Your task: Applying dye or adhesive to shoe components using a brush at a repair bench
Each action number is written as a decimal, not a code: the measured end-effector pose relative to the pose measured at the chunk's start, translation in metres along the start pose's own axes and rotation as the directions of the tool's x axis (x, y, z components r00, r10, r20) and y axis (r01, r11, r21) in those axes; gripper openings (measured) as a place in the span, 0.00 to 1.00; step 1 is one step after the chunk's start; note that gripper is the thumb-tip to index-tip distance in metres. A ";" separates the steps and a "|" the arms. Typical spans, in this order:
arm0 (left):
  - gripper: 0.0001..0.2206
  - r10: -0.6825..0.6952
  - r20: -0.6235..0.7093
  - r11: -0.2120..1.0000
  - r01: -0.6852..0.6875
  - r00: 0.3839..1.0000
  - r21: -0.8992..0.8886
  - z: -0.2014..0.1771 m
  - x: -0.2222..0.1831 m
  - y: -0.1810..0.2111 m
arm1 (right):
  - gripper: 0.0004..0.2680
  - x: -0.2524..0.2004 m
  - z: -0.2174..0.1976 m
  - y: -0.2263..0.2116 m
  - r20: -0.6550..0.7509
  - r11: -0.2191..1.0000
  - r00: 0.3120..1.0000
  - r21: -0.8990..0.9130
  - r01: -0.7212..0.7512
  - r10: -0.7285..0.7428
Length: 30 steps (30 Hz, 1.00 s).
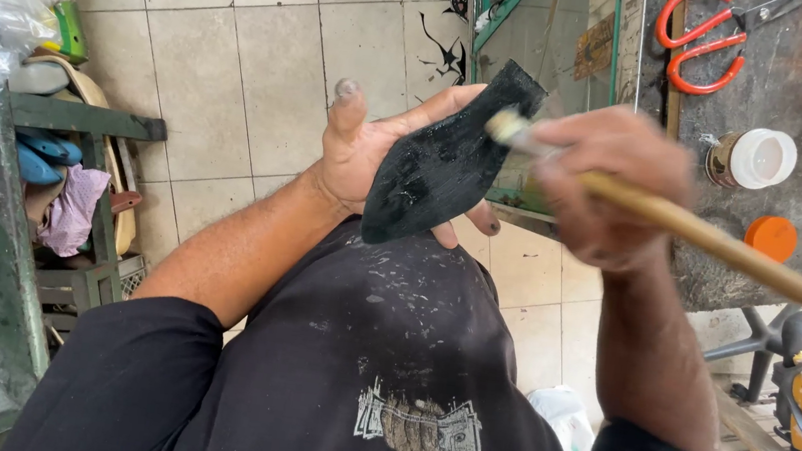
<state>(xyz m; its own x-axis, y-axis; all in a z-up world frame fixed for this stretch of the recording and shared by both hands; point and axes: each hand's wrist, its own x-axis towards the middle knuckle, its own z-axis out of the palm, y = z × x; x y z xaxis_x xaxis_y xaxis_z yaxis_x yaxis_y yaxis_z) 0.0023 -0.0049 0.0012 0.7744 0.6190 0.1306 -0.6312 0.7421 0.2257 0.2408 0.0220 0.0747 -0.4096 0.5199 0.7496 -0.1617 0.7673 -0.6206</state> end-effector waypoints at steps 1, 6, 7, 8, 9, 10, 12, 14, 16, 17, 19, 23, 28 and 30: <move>0.57 0.016 -0.003 1.000 -0.016 1.000 -0.022 0.001 0.001 0.001 | 0.14 0.004 0.011 0.003 0.109 0.979 0.994 0.197 -0.044 0.022; 0.56 0.024 0.056 0.989 -0.015 0.998 -0.147 0.000 -0.001 0.006 | 0.04 -0.013 -0.001 0.001 0.042 0.995 0.998 0.086 -0.039 0.036; 0.54 0.043 0.100 0.981 -0.023 0.994 -0.191 -0.001 -0.001 0.005 | 0.04 -0.011 0.000 0.002 0.030 1.000 1.000 0.022 -0.003 0.003; 0.54 0.041 0.106 0.983 -0.021 0.994 -0.183 0.000 -0.001 0.007 | 0.04 -0.010 -0.002 -0.003 0.030 1.000 1.000 0.018 0.005 -0.006; 0.55 0.034 0.079 0.984 -0.019 0.996 -0.175 0.001 -0.001 0.010 | 0.04 -0.009 -0.004 -0.008 0.064 0.999 0.997 0.001 -0.042 0.042; 0.56 0.029 0.049 0.985 -0.020 0.998 -0.170 0.002 -0.002 0.010 | 0.04 -0.010 -0.006 -0.014 0.099 0.995 0.991 -0.015 -0.094 0.095; 0.54 0.028 0.084 0.988 -0.015 0.996 -0.151 -0.005 -0.004 0.007 | 0.05 -0.002 -0.004 -0.009 0.070 0.985 0.995 0.153 -0.082 0.072; 0.51 0.024 0.119 0.990 -0.007 0.993 -0.139 -0.009 -0.006 0.004 | 0.06 0.000 -0.008 -0.003 0.036 0.947 0.997 0.315 -0.070 0.062; 0.48 -0.013 0.239 1.000 0.020 0.971 -0.024 -0.009 -0.007 0.004 | 0.10 0.002 -0.019 0.003 -0.350 0.929 0.924 -0.265 -0.256 0.155; 0.48 -0.019 0.246 0.999 0.025 0.969 -0.023 -0.005 -0.007 0.005 | 0.10 0.004 -0.025 0.001 -0.352 0.927 0.924 -0.274 -0.255 0.150; 0.54 -0.021 0.187 0.997 0.034 0.982 -0.070 0.003 -0.006 0.008 | 0.11 0.014 -0.037 0.003 -0.176 0.988 0.980 -0.135 0.073 -0.096; 0.59 -0.090 0.194 0.996 0.085 0.977 0.037 0.009 -0.008 0.011 | 0.08 0.011 -0.018 0.000 -0.093 0.969 0.986 -0.194 -0.151 0.136; 0.56 -0.086 0.150 0.987 0.064 0.985 0.148 -0.001 -0.010 0.007 | 0.05 0.023 -0.012 -0.010 -0.089 0.945 0.974 -0.239 -0.222 0.206; 0.55 -0.085 0.113 0.985 0.067 0.990 0.158 0.002 -0.011 0.006 | 0.07 0.027 -0.011 -0.001 -0.218 0.886 0.957 -0.380 -0.264 0.192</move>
<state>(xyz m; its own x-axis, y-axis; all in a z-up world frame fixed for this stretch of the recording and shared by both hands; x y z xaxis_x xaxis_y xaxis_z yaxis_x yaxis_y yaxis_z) -0.0100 -0.0084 0.0033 0.8254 0.5204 0.2190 -0.5632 0.7317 0.3840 0.2399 0.0393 0.0983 -0.2275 0.7263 0.6486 0.3064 0.6857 -0.6603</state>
